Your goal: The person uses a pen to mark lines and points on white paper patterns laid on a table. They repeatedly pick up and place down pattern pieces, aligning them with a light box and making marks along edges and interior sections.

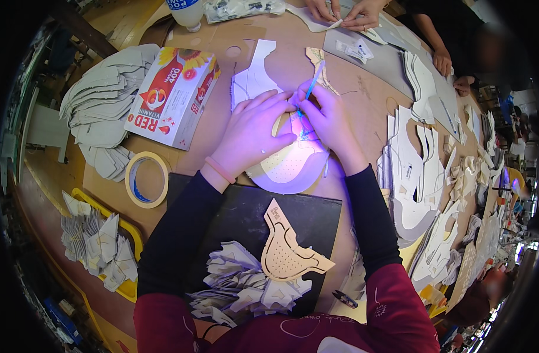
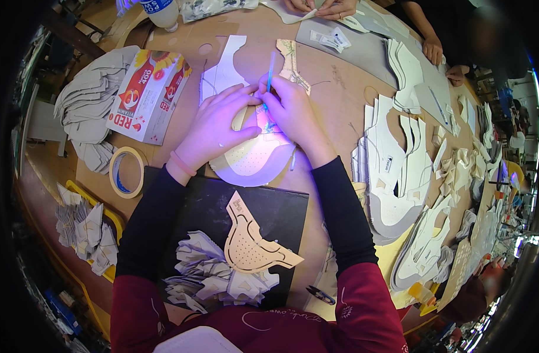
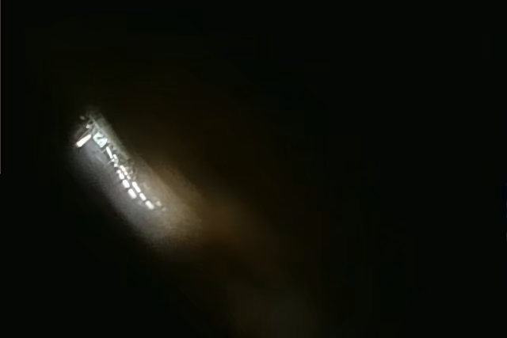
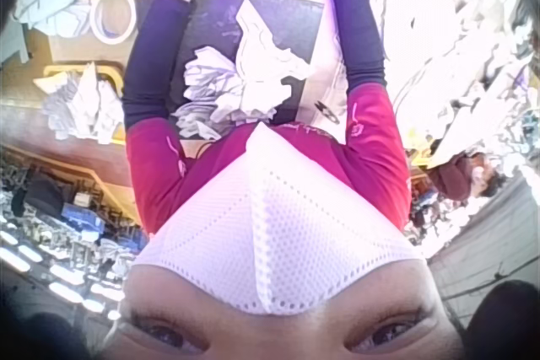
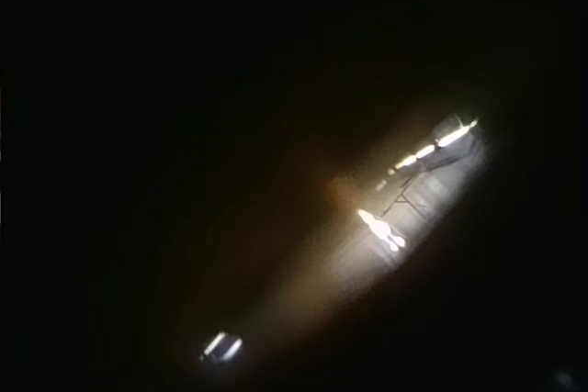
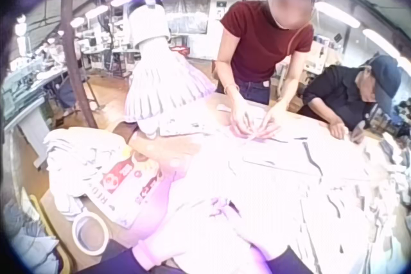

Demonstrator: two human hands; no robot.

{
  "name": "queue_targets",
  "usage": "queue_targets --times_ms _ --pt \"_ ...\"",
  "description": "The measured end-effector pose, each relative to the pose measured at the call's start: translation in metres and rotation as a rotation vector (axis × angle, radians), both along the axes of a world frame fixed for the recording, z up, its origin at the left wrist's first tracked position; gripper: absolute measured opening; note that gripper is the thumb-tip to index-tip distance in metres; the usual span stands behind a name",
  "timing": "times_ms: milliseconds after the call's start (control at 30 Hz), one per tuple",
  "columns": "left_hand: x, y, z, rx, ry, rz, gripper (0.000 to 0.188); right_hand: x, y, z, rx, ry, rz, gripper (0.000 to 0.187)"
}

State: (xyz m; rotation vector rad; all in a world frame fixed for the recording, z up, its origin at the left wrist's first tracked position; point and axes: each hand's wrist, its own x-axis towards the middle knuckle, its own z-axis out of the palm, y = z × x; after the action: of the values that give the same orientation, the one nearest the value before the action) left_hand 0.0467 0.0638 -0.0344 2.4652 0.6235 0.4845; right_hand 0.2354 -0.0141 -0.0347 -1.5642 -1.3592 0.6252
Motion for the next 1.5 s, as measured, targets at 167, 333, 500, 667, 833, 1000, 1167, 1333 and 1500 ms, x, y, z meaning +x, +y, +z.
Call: queue_targets --times_ms 167,333,500,667,833,1000,1167,1333,1500 --pt "0.000 0.000 0.001 0.027 0.010 -0.018 0.048 -0.001 -0.002 0.001 0.072 0.113 -0.013 0.004" --pt "0.000 0.000 0.002 0.043 -0.003 -0.042 0.041 0.000 -0.006 0.004 0.059 0.140 0.059 0.005" --pt "0.000 -0.001 0.002 0.027 -0.005 -0.050 0.031 -0.001 -0.005 -0.001 0.070 0.231 0.102 0.004" --pt "-0.001 -0.002 0.003 0.016 -0.003 -0.055 0.025 0.001 -0.006 0.002 0.052 0.137 0.110 0.004" --pt "0.002 -0.009 0.005 0.055 -0.016 -0.021 0.022 -0.003 -0.008 0.009 0.076 -0.021 0.118 0.006" --pt "0.003 -0.012 0.003 0.049 -0.038 0.014 0.022 -0.011 -0.015 0.014 0.050 -0.097 0.093 0.007" --pt "0.004 -0.010 0.003 0.036 -0.044 0.033 0.021 -0.014 -0.035 0.016 0.033 -0.211 0.097 0.008" --pt "0.004 -0.012 0.002 0.027 -0.029 0.051 0.022 -0.013 -0.039 0.011 0.048 -0.185 0.100 0.008" --pt "0.005 -0.012 0.002 0.021 -0.028 0.054 0.022 -0.011 -0.040 0.003 -0.011 0.125 0.059 0.006"
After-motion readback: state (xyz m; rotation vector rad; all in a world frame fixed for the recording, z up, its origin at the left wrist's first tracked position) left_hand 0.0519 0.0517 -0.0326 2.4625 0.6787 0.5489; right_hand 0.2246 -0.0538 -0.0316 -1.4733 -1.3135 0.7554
